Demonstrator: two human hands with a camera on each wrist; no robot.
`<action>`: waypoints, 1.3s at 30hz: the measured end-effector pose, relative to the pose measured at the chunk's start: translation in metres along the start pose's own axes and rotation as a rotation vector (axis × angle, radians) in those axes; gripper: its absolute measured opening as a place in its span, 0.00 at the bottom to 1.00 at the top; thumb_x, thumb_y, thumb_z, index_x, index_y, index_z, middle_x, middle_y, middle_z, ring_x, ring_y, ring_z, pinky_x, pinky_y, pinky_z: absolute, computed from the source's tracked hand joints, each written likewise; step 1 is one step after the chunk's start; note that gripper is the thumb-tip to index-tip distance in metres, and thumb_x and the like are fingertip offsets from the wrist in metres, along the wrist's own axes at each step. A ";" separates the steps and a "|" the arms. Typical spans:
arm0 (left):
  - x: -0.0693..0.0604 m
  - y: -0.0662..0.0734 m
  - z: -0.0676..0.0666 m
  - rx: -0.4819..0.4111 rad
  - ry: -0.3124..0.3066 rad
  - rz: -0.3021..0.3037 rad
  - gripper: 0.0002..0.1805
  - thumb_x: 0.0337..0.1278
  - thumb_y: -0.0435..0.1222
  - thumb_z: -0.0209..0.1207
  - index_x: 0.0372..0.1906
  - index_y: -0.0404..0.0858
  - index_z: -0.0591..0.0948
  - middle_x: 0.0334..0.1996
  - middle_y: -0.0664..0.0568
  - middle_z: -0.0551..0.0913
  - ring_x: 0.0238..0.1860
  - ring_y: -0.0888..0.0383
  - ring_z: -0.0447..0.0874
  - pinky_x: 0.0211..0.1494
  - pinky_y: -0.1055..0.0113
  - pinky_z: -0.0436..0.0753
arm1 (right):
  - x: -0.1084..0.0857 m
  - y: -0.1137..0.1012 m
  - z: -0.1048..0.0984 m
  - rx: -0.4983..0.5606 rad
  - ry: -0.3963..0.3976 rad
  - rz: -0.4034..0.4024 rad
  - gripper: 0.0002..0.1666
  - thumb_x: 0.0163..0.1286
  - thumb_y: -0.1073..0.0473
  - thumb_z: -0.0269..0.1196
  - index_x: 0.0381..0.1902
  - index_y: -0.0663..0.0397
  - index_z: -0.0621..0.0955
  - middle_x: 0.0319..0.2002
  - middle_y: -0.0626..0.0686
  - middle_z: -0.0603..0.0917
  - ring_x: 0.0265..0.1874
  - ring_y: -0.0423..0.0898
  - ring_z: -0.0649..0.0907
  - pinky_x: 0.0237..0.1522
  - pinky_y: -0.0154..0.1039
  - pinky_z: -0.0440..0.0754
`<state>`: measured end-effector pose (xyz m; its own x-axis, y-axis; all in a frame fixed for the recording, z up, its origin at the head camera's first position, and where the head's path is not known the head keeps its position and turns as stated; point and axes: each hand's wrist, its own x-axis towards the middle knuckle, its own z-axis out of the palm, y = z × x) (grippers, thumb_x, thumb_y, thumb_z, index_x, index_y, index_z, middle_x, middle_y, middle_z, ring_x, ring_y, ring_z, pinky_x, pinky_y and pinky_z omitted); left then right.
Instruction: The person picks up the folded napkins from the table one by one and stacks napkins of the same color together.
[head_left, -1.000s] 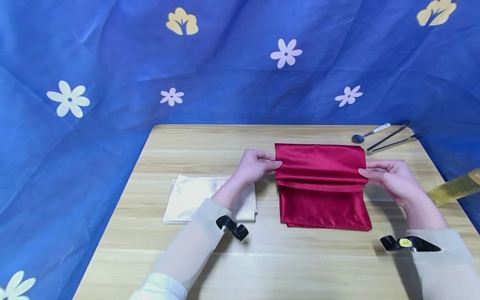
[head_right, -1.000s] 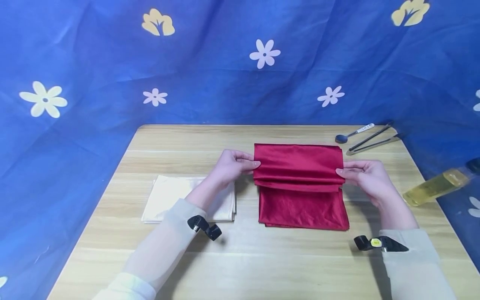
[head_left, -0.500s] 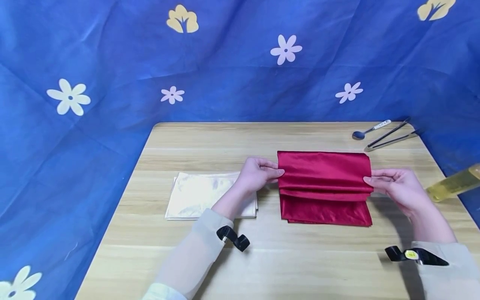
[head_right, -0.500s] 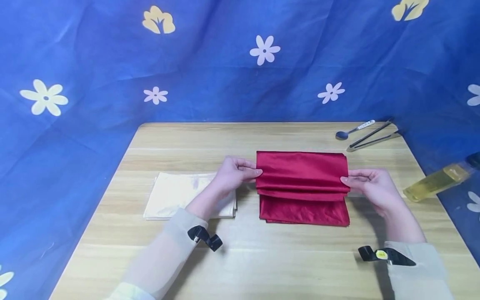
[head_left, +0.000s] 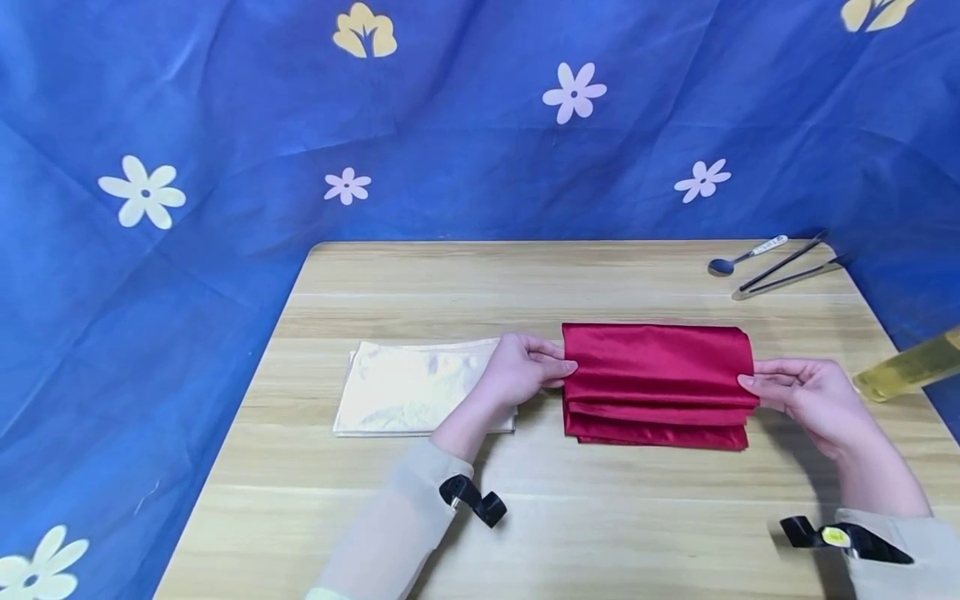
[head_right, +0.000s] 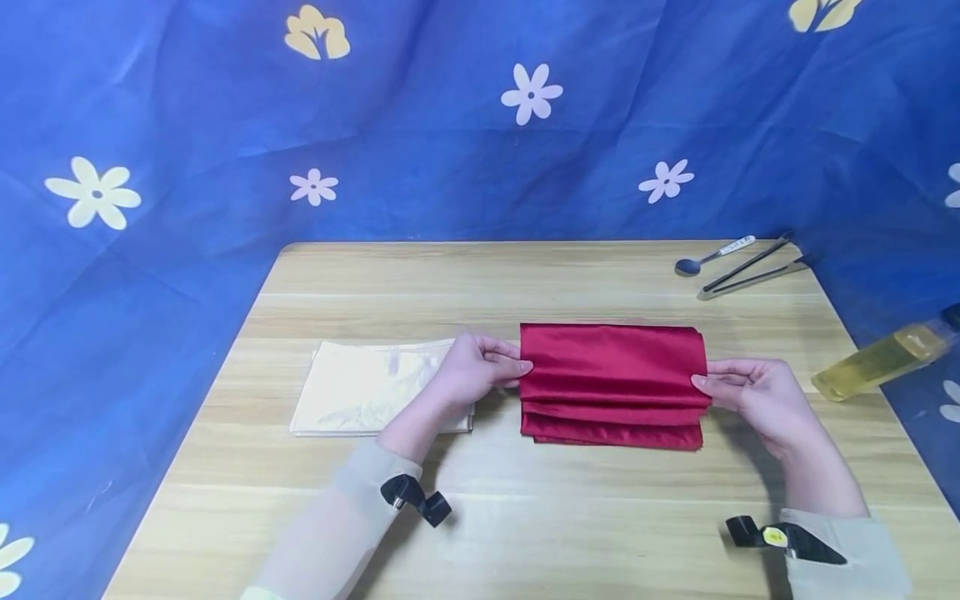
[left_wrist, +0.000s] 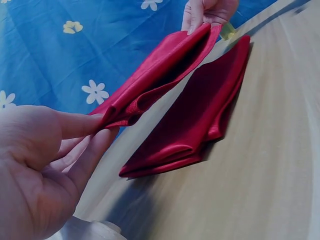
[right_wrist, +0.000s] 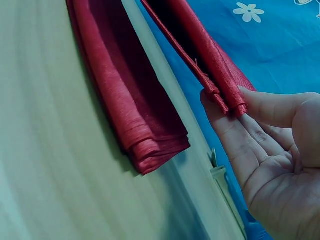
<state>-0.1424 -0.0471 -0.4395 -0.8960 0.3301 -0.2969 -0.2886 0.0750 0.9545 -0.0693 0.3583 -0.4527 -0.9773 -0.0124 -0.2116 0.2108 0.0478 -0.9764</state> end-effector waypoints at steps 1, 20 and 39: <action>-0.001 -0.001 0.000 0.010 -0.003 0.002 0.08 0.59 0.28 0.75 0.42 0.31 0.89 0.34 0.43 0.92 0.34 0.51 0.93 0.49 0.51 0.91 | -0.001 0.001 -0.001 -0.009 0.000 0.003 0.12 0.74 0.71 0.68 0.42 0.48 0.91 0.38 0.48 0.93 0.36 0.40 0.91 0.39 0.31 0.88; -0.008 -0.019 0.007 0.167 -0.010 0.013 0.08 0.57 0.28 0.76 0.38 0.32 0.88 0.28 0.46 0.90 0.30 0.52 0.93 0.38 0.60 0.91 | -0.008 0.012 0.002 -0.288 0.025 0.002 0.11 0.73 0.63 0.72 0.48 0.65 0.89 0.37 0.49 0.93 0.38 0.37 0.89 0.37 0.32 0.87; -0.003 -0.035 0.004 0.167 -0.041 0.026 0.05 0.63 0.27 0.72 0.39 0.28 0.88 0.29 0.45 0.90 0.30 0.50 0.93 0.37 0.61 0.92 | -0.004 0.020 -0.001 -0.202 -0.059 0.021 0.12 0.74 0.67 0.70 0.51 0.69 0.87 0.40 0.49 0.93 0.39 0.43 0.92 0.42 0.34 0.89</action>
<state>-0.1284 -0.0468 -0.4719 -0.8869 0.3722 -0.2735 -0.2020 0.2200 0.9544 -0.0614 0.3607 -0.4716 -0.9684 -0.0674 -0.2402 0.2170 0.2475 -0.9443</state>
